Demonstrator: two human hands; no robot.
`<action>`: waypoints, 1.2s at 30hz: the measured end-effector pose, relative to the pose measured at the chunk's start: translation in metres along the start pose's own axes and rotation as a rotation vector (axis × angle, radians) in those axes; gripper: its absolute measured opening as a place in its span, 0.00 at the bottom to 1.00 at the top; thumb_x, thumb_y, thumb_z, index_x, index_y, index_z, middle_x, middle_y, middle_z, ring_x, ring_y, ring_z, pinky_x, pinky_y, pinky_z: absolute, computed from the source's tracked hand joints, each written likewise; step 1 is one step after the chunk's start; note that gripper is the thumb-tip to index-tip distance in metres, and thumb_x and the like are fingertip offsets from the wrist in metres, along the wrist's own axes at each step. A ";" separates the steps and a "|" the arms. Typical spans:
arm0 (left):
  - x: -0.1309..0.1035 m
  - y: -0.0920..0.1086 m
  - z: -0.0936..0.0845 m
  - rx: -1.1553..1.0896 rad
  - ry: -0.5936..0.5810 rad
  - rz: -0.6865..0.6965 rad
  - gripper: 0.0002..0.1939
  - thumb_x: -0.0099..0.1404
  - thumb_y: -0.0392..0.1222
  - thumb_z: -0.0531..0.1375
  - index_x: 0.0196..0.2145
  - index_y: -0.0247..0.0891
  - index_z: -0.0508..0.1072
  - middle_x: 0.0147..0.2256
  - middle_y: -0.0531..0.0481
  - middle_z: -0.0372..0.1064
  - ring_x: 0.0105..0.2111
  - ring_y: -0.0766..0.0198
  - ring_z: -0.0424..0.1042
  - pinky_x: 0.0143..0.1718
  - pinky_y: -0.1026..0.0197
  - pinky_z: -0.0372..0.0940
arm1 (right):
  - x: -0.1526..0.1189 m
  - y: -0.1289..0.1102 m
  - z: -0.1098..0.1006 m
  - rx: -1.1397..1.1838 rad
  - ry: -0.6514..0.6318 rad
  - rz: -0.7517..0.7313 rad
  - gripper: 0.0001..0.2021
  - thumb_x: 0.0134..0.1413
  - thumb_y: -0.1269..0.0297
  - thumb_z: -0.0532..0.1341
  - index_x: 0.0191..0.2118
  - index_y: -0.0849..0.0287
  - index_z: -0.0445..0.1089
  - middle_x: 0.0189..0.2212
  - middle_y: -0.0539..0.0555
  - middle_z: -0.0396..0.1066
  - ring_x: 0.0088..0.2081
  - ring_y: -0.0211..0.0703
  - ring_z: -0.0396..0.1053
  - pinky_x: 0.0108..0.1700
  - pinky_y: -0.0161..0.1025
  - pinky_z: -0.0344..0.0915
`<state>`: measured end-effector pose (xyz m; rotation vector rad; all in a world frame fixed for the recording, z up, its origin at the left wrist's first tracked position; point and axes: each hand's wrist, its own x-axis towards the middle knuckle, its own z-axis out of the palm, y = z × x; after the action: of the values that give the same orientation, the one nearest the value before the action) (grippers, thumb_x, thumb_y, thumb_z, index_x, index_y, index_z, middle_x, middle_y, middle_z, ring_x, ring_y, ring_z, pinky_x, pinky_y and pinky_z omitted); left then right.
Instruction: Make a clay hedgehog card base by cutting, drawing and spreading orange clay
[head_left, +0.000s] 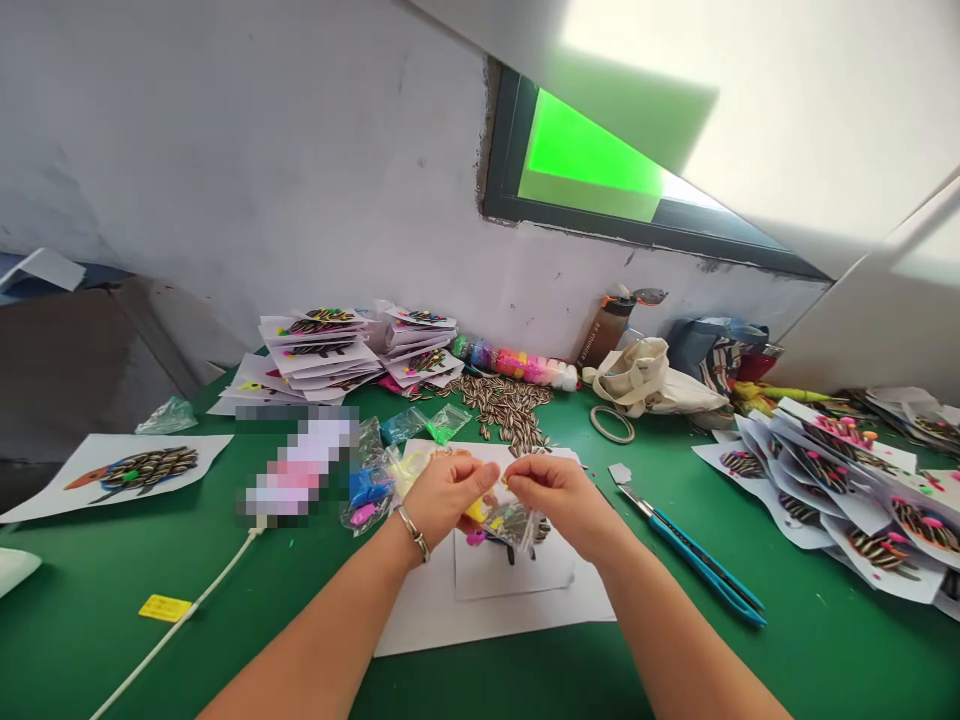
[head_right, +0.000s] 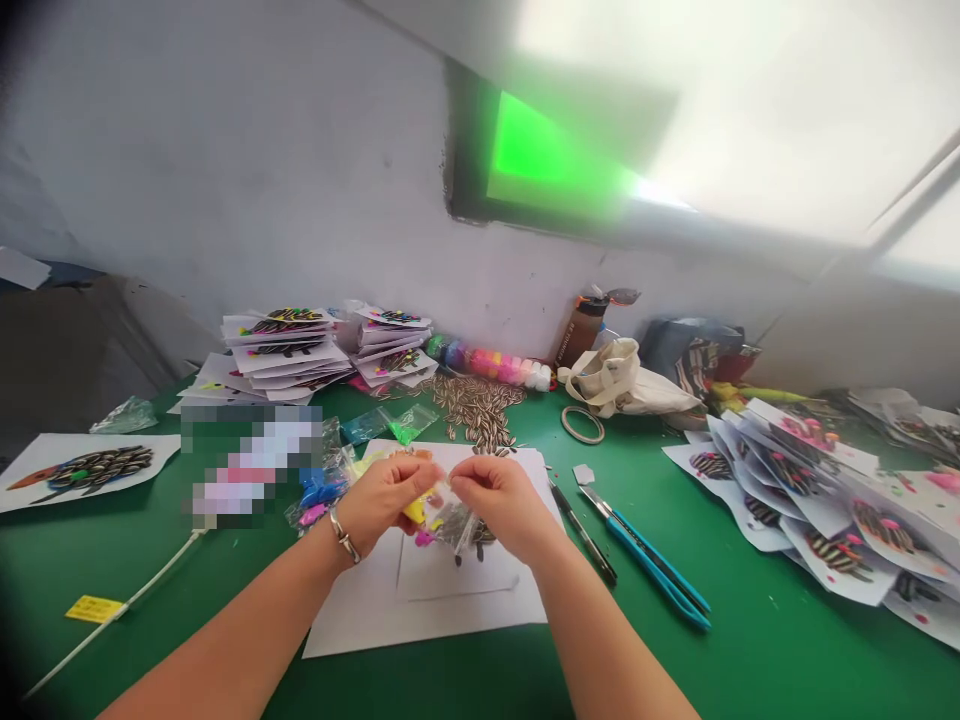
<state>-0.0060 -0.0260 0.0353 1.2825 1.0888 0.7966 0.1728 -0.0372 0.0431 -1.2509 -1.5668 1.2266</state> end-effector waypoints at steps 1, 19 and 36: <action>0.001 -0.002 0.004 -0.015 -0.029 -0.014 0.26 0.52 0.64 0.59 0.25 0.34 0.70 0.23 0.50 0.69 0.15 0.69 0.65 0.15 0.67 0.61 | -0.003 0.004 0.001 0.056 0.021 0.024 0.11 0.49 0.56 0.61 0.31 0.59 0.72 0.24 0.48 0.63 0.26 0.36 0.58 0.28 0.34 0.55; 0.011 -0.011 0.013 -0.193 0.047 -0.078 0.24 0.46 0.60 0.66 0.23 0.34 0.67 0.18 0.54 0.65 0.16 0.71 0.63 0.16 0.67 0.59 | -0.013 0.018 0.000 0.223 0.102 0.116 0.14 0.51 0.54 0.59 0.24 0.58 0.62 0.17 0.44 0.55 0.22 0.33 0.50 0.24 0.33 0.49; 0.009 -0.012 0.014 -0.177 0.206 0.053 0.25 0.49 0.62 0.64 0.20 0.35 0.65 0.14 0.60 0.54 0.12 0.77 0.52 0.11 0.72 0.49 | -0.019 0.009 0.004 0.461 -0.043 0.124 0.12 0.51 0.57 0.61 0.34 0.60 0.73 0.24 0.52 0.69 0.26 0.36 0.62 0.31 0.35 0.58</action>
<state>0.0092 -0.0240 0.0208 1.1016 1.1233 1.0599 0.1750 -0.0558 0.0332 -1.0337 -1.1546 1.5922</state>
